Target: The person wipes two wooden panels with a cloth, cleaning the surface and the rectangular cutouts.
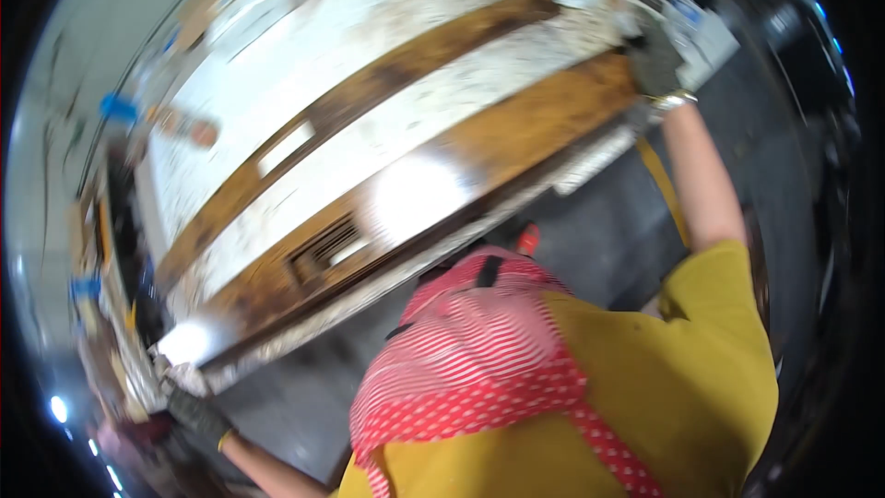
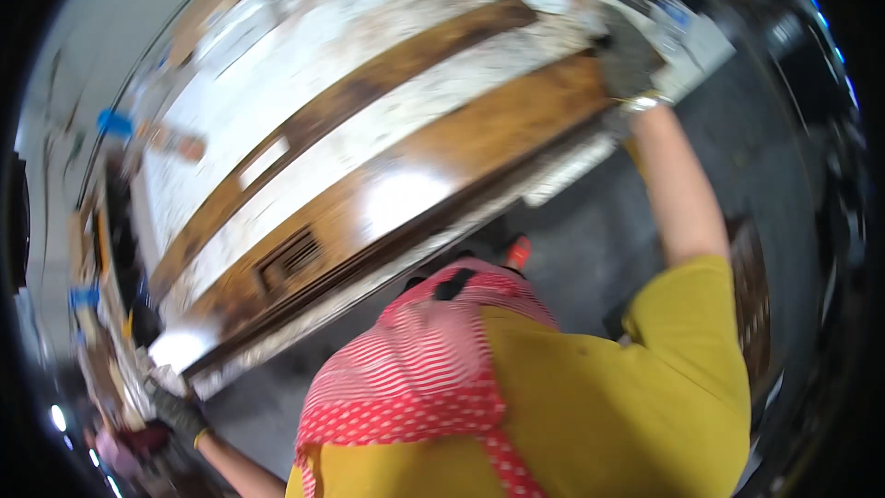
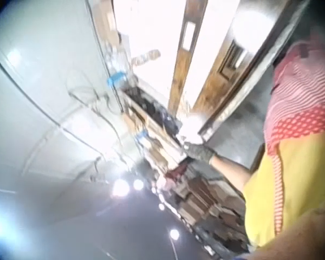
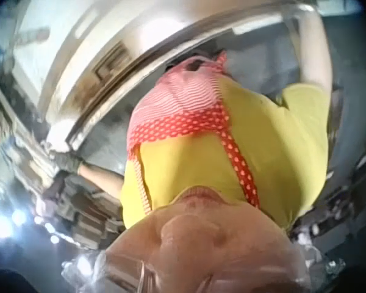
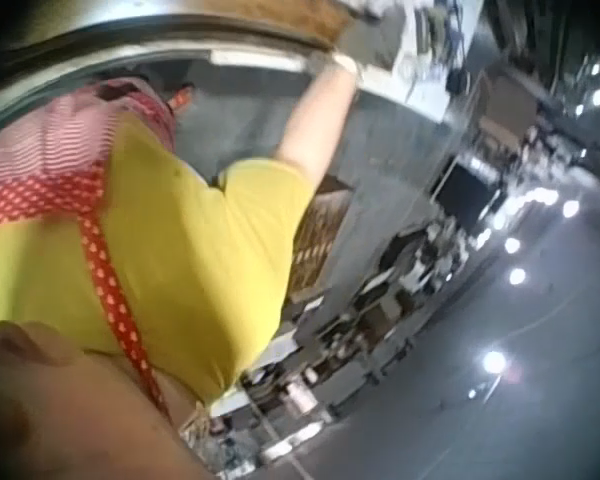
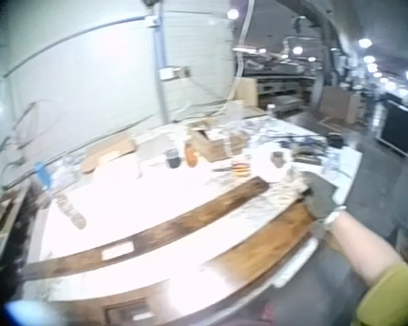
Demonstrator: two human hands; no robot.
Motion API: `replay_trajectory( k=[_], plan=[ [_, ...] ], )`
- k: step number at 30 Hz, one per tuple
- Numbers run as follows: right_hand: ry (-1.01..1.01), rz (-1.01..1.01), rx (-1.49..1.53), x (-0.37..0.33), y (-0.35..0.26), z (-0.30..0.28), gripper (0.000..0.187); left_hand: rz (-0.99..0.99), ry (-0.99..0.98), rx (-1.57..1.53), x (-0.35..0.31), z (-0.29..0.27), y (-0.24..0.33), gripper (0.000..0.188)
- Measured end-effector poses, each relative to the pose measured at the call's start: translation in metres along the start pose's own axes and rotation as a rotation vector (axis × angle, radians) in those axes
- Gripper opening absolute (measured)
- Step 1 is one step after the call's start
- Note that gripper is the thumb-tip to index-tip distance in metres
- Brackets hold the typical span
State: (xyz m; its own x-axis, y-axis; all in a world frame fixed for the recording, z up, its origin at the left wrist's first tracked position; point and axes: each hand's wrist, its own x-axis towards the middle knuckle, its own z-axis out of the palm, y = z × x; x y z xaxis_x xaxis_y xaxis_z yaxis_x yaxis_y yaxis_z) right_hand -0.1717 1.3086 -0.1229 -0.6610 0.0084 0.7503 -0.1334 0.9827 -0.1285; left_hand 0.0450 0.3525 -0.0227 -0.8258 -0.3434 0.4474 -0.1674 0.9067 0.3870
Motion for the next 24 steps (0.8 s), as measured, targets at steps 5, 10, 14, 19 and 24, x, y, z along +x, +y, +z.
replay_trajectory(
  k=[5,10,14,19,24],
  plan=[
    [0.009,0.038,0.408,0.021,-0.035,-0.045,0.060,0.106,-0.148,-0.551,0.047,0.075,0.222,0.046],
    [0.175,0.503,1.074,0.041,0.069,-0.052,0.028,1.080,-0.632,-0.304,0.010,0.185,0.473,0.050],
    [0.129,0.756,1.233,0.037,0.131,-0.024,0.026,1.596,-0.763,-0.449,-0.027,0.245,0.587,0.046],
    [0.127,1.151,2.071,0.025,0.126,-0.014,0.028,1.961,-0.594,-0.532,-0.044,0.298,0.678,0.038],
    [0.170,1.046,1.869,0.023,0.115,-0.024,0.025,2.010,-0.668,-0.645,-0.075,0.359,0.796,0.050]
  ],
)
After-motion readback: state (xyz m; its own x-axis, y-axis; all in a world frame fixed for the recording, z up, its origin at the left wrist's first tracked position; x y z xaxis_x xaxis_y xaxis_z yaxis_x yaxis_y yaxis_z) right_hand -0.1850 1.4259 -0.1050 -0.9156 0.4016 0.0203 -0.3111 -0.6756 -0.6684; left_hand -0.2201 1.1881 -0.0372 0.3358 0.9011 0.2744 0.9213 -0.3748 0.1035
